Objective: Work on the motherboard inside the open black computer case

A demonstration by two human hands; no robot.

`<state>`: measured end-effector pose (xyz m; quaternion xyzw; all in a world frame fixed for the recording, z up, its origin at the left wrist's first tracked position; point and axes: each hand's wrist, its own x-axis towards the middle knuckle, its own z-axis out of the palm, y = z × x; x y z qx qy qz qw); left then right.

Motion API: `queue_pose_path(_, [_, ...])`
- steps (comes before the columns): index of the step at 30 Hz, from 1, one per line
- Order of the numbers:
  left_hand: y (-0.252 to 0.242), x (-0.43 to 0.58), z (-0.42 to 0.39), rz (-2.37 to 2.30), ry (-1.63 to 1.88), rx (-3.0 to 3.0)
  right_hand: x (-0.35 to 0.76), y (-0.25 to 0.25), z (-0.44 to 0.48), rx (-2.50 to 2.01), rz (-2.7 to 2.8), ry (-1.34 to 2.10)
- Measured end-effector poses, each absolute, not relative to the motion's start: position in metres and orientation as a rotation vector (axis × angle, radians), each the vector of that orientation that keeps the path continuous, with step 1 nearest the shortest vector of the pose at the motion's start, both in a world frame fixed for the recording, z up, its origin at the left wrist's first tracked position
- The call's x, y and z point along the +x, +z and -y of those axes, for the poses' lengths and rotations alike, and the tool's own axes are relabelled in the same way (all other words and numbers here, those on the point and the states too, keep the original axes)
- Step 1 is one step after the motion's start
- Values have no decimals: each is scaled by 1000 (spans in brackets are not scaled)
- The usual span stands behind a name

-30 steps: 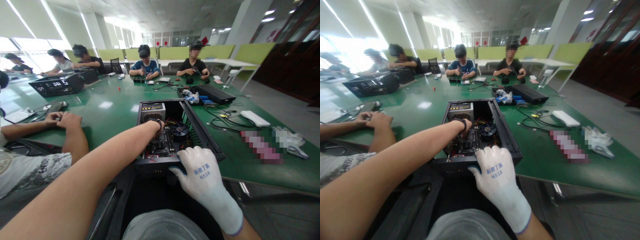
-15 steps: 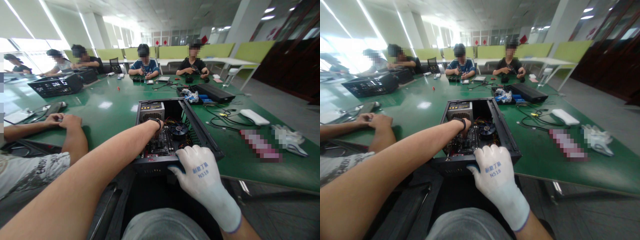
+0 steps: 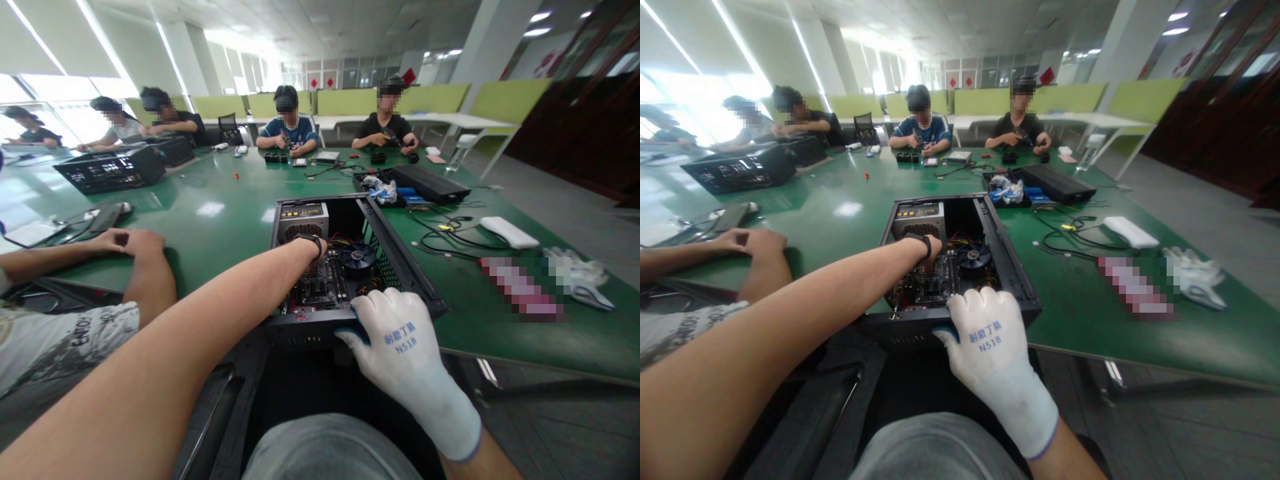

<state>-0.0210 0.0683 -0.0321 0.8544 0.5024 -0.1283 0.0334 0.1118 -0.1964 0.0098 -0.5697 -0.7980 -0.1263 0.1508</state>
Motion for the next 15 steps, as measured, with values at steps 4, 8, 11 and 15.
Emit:
queue_pose_path(4, [-19,-19,-56,-1586,-614,2563,111,10,196,-1641,2286,-368])
queue_pose_path(8, [-5,-13,-42,-1523,-976,2583,112,11,196,-1645,2294,-347])
queue_pose_path(11, [1,-11,-37,-1491,-1046,2598,111,12,196,-1655,2303,-351])
queue_pose_path(15, [-1,-10,-38,-1500,-1024,2607,111,11,196,-1655,2301,-350])
